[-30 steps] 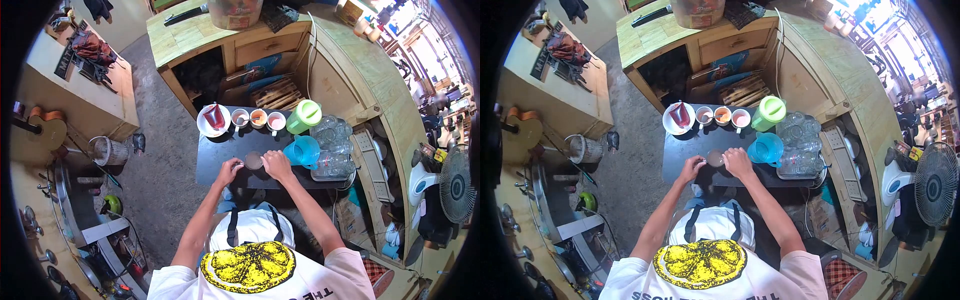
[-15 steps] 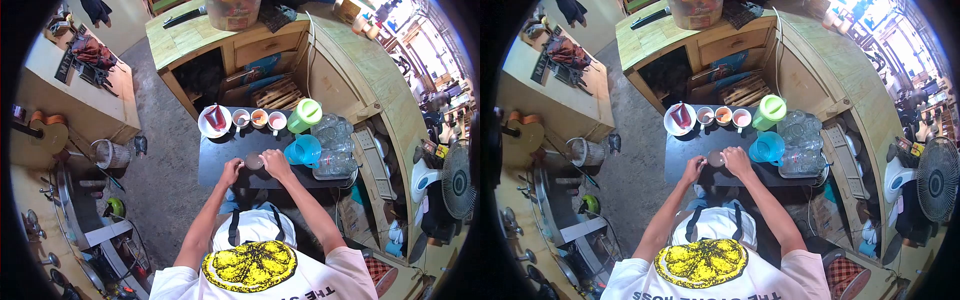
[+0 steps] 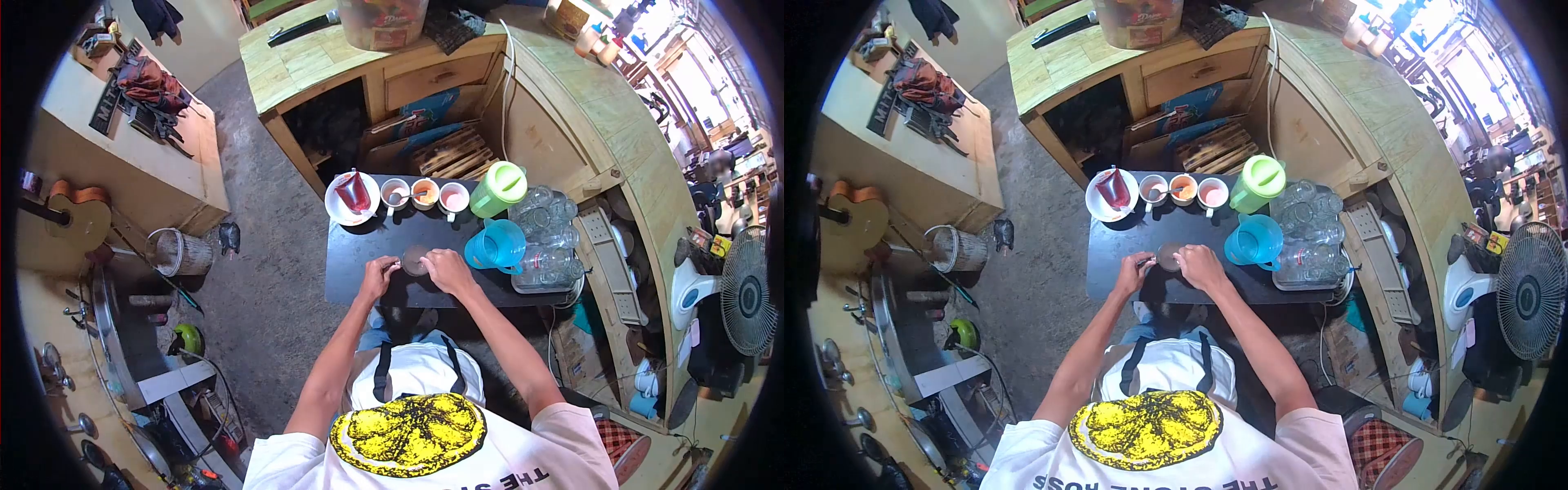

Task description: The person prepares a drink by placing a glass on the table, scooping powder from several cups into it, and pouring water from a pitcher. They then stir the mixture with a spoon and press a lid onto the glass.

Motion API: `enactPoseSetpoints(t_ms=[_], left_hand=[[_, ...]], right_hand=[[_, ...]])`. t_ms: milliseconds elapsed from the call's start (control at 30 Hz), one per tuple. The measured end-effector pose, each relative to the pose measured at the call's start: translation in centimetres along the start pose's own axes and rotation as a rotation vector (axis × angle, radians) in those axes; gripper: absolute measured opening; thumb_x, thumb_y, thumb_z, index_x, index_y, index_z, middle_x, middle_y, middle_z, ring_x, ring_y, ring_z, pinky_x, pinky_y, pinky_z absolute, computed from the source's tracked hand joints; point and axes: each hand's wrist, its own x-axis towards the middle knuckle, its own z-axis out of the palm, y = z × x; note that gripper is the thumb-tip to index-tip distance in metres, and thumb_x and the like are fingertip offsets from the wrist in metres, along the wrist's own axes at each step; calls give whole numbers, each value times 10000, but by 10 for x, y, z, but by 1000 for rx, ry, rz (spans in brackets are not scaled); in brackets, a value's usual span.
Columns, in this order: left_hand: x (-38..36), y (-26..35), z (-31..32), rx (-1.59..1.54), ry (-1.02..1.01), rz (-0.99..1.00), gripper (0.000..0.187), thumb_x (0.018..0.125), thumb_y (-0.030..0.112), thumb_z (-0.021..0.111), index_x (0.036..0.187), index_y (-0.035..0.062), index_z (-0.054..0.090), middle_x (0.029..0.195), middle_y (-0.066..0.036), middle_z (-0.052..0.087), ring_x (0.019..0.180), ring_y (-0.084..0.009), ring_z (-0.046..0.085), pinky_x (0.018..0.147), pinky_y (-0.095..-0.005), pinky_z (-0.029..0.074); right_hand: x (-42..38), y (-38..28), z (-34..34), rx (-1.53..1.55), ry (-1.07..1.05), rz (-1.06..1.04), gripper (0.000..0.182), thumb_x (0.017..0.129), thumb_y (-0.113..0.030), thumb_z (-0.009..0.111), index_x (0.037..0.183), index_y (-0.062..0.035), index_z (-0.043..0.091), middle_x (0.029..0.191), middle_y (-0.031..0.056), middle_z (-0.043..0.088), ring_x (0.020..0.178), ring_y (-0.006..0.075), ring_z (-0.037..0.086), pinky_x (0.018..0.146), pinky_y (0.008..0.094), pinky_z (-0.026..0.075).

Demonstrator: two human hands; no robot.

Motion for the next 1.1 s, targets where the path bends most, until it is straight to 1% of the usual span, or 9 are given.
enactPoseSetpoints(t_ms=[167,267,467,567,667,767,867,967,1100], left_hand=[[-4,-1,-1,-22,-15,-4,195,893,35,688,1067,-50,710,946,-204,720,847,-330,709,754,-369,527],[-6,-6,1,-31,-19,-31,199,896,56,695,1066,-47,711,944,-205,719,838,-321,707,752,-369,527],[-6,-9,0,-23,-32,-35,195,898,65,702,1061,-42,713,913,-204,720,793,-303,701,729,-371,528],[-6,-11,0,10,-28,17,194,900,64,701,1062,-42,712,914,-204,723,793,-309,705,726,-372,530],[-6,-14,1,-30,-24,1,195,901,63,701,1062,-46,711,937,-210,726,820,-319,713,742,-373,536],[-6,-15,0,-39,-45,-1,202,908,81,697,1064,-47,711,969,-217,726,852,-337,718,758,-380,541],[-5,-7,-3,4,-68,-27,220,918,111,693,1070,-48,710,990,-220,724,873,-357,714,772,-390,542],[-4,-12,-3,-3,-65,2,232,924,134,692,1071,-45,710,999,-219,722,881,-369,709,775,-395,540],[-4,-11,-2,-15,-73,-18,225,919,119,689,1082,-34,708,995,-228,714,901,-385,698,790,-398,532]], right_hand=[[2,0,-7,-98,58,2,292,959,-228,595,811,4,693,866,192,690,815,394,668,758,480,528],[0,3,-5,-150,30,18,291,959,-235,595,813,-4,696,863,194,689,817,389,667,757,489,525],[-3,-3,-2,-52,-52,26,302,957,-246,599,804,-7,699,834,189,691,803,377,678,760,488,531],[1,0,5,-10,35,7,315,962,-249,594,795,-5,702,823,188,692,791,379,682,749,486,536],[5,-2,-2,-98,55,-16,321,966,-248,586,795,-4,705,824,188,693,788,383,681,751,489,538],[6,-2,-7,-174,14,24,327,968,-253,581,795,-6,710,828,189,697,795,381,684,754,490,540],[6,4,-3,-169,-47,33,337,967,-261,579,787,-7,708,827,188,703,802,372,690,749,487,543],[6,-5,-11,-123,-104,8,318,953,-253,596,790,-8,716,831,198,711,794,363,708,737,485,558],[7,-4,-3,-102,-59,-21,319,955,-257,591,798,-15,724,836,198,713,786,372,706,736,483,559]])
